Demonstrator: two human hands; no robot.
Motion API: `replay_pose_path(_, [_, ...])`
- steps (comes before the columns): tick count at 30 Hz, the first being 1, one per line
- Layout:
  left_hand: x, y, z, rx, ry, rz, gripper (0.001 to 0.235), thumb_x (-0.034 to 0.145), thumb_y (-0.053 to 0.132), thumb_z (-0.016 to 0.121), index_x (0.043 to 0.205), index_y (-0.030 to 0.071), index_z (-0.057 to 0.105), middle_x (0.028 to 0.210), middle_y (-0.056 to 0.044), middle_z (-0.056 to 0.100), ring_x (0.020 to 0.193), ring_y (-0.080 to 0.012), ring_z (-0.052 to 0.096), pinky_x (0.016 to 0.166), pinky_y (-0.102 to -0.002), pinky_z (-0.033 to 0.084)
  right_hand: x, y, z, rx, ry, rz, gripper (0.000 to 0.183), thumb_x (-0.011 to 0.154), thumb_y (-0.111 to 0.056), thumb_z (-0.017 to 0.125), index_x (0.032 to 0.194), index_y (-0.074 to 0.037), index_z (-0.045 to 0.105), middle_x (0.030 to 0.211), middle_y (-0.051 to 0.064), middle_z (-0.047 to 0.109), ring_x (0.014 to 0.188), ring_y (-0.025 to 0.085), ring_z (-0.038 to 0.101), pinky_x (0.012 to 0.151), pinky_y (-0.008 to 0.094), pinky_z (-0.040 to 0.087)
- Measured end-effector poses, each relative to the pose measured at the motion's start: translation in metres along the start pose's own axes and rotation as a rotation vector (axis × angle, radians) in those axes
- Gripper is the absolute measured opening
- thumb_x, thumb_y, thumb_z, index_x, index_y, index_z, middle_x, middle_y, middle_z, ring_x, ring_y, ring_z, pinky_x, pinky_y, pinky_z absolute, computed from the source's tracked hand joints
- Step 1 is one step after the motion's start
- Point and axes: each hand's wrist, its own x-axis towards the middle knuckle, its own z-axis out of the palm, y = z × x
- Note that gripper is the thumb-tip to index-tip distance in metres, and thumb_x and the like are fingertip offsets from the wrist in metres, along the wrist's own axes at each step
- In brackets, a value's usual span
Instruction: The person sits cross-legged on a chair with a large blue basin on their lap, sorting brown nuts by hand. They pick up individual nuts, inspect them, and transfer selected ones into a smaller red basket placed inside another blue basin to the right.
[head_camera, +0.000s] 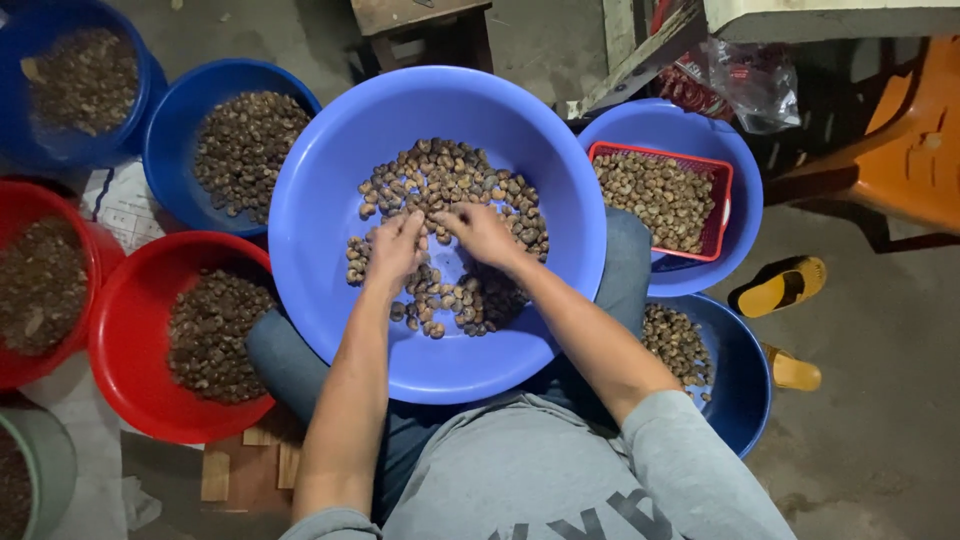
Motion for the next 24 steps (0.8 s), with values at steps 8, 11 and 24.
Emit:
replay_pose_path(8, [-0.027, 0.019, 0.002, 0.533, -0.037, 0.120, 0.030, 0.109, 0.025, 0.051, 0.119, -0.003, 0.059, 0.096, -0.023, 0.066, 0.081, -0.0313, 0.065, 0.062, -0.044, 0.054, 0.006, 0.057, 0.033, -0.975, -0.109, -0.220, 0.030, 0.100, -0.036, 0.051, 0.127, -0.026, 0.058, 0.090, 0.002, 0.077, 0.087, 0.024, 0.076, 0.080, 0.042, 0.060])
replay_pose_path(11, [-0.028, 0.023, 0.005, 0.743, -0.079, 0.158, 0.037, 0.111, 0.020, 0.047, 0.137, -0.005, 0.055, 0.115, -0.031, 0.069, 0.101, -0.0428, 0.072, 0.077, -0.056, 0.062, 0.011, 0.061, 0.033, -1.069, -0.034, -0.308, 0.033, 0.099, -0.026, 0.046, 0.130, -0.030, 0.059, 0.082, -0.002, 0.076, 0.078, 0.020, 0.077, 0.073, 0.038, 0.061])
replay_pose_path(24, [-0.017, -0.009, 0.019, 1.108, -0.145, 0.291, 0.025, 0.111, 0.022, 0.041, 0.128, 0.010, 0.054, 0.081, -0.020, 0.074, 0.075, -0.0382, 0.074, 0.064, -0.052, 0.058, 0.005, -0.008, -0.007, 0.358, -0.022, 0.304, 0.021, 0.095, -0.029, 0.064, 0.091, -0.009, 0.064, 0.061, 0.008, 0.061, 0.045, 0.016, 0.057, 0.034, 0.026, 0.043])
